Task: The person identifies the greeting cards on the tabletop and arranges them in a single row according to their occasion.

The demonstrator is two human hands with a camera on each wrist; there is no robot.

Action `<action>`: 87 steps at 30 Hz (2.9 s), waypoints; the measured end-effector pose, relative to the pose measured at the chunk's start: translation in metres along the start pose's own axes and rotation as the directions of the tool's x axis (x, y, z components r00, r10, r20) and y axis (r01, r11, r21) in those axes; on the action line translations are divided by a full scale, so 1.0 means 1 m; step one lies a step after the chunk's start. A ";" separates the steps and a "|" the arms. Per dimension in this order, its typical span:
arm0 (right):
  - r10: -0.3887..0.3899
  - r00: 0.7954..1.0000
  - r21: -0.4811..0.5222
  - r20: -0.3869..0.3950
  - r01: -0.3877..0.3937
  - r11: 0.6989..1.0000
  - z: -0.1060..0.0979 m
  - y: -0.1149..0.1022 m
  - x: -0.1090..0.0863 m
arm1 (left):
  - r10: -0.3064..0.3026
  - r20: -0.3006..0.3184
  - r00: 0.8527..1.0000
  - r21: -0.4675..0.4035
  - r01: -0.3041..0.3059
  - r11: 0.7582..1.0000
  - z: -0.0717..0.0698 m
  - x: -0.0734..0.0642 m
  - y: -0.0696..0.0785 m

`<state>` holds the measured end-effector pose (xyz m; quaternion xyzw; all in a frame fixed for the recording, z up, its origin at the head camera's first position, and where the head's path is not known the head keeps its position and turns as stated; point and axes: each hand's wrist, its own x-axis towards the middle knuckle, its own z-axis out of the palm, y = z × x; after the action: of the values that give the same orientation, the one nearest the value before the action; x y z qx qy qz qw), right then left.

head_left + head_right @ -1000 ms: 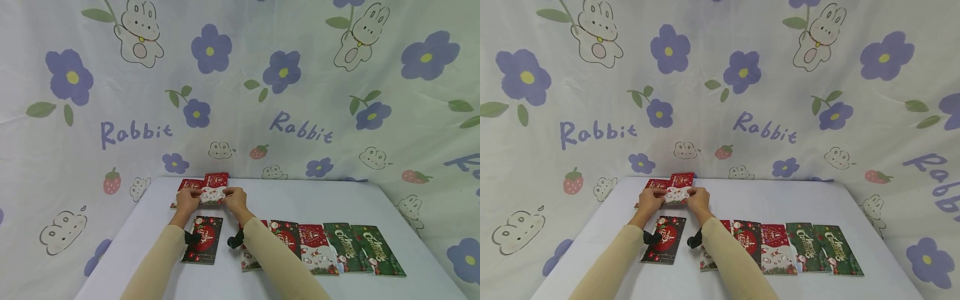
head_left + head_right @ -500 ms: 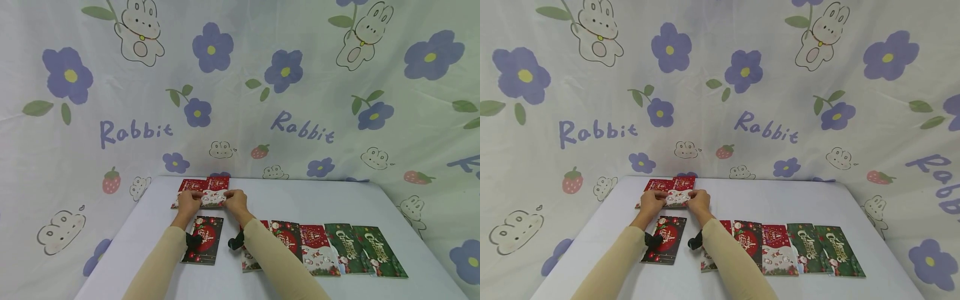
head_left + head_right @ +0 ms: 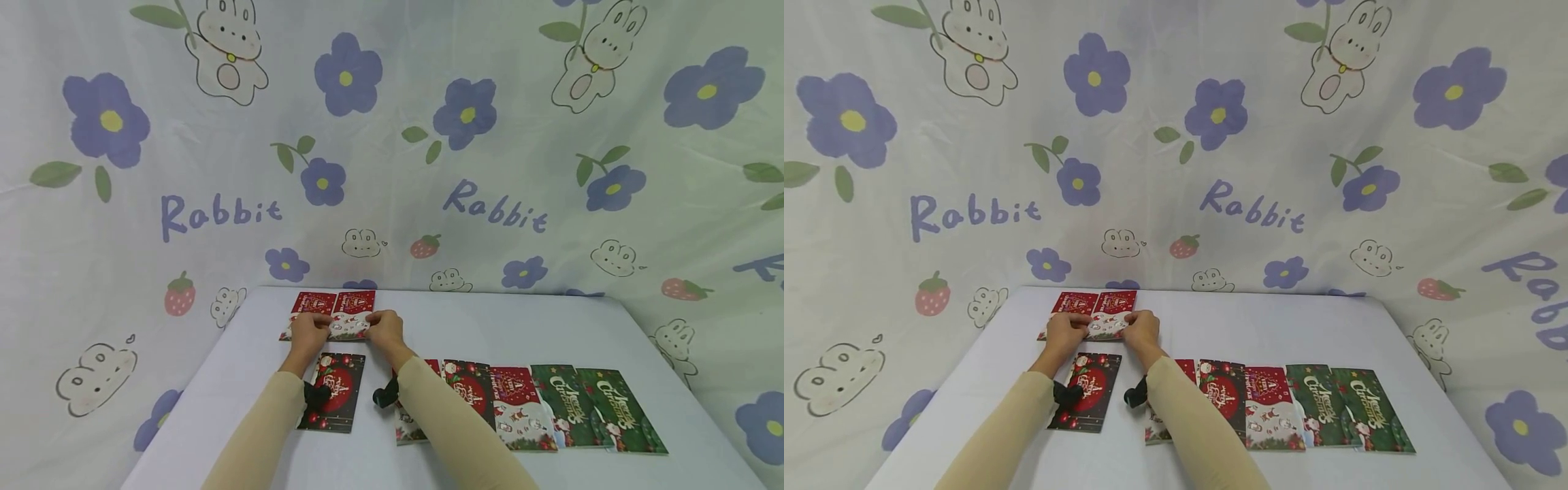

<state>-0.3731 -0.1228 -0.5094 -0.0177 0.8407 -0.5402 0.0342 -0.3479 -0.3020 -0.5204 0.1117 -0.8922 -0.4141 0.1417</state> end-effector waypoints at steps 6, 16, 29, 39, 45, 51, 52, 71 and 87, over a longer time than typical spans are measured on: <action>-0.016 1.000 -0.024 0.009 0.017 1.000 -0.002 0.000 0.000 | -0.009 0.003 1.000 -0.024 0.009 1.000 0.000 -0.001 0.001; -0.035 0.999 -0.063 0.011 0.036 0.997 0.002 0.001 0.003 | -0.053 0.014 0.999 -0.046 0.053 0.998 0.001 -0.002 0.002; -0.046 0.999 -0.097 0.018 0.047 0.994 0.005 -0.005 0.000 | -0.044 0.019 0.999 -0.042 0.045 0.998 -0.003 -0.002 0.002; -0.076 0.997 -0.170 0.002 0.076 0.982 0.006 -0.008 -0.001 | -0.043 0.032 0.999 -0.054 0.044 0.998 -0.004 -0.002 0.004; -0.071 0.997 -0.202 -0.020 0.066 0.977 0.005 -0.006 0.001 | -0.038 0.043 0.998 -0.055 0.040 0.998 -0.003 -0.002 0.004; -0.054 0.998 -0.174 0.008 0.055 0.983 0.004 -0.004 -0.002 | -0.039 0.071 0.997 -0.031 0.041 0.999 -0.001 -0.003 -0.001; -0.056 0.998 -0.174 0.012 0.058 0.983 0.004 -0.004 -0.002 | -0.039 0.077 0.996 -0.027 0.041 0.999 -0.001 -0.003 -0.002; -0.032 0.999 -0.152 0.040 0.038 0.988 0.000 -0.002 -0.011 | 0.031 0.106 0.994 0.063 -0.038 0.997 -0.002 -0.009 0.003; -0.038 0.998 -0.121 0.051 0.044 0.992 -0.005 -0.005 -0.014 | 0.043 0.090 0.995 0.025 -0.046 0.999 -0.006 -0.011 0.012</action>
<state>-0.3592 -0.1191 -0.5023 -0.0501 0.8706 -0.4876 0.0427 -0.3361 -0.2952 -0.5097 0.0750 -0.9054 -0.4033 0.1091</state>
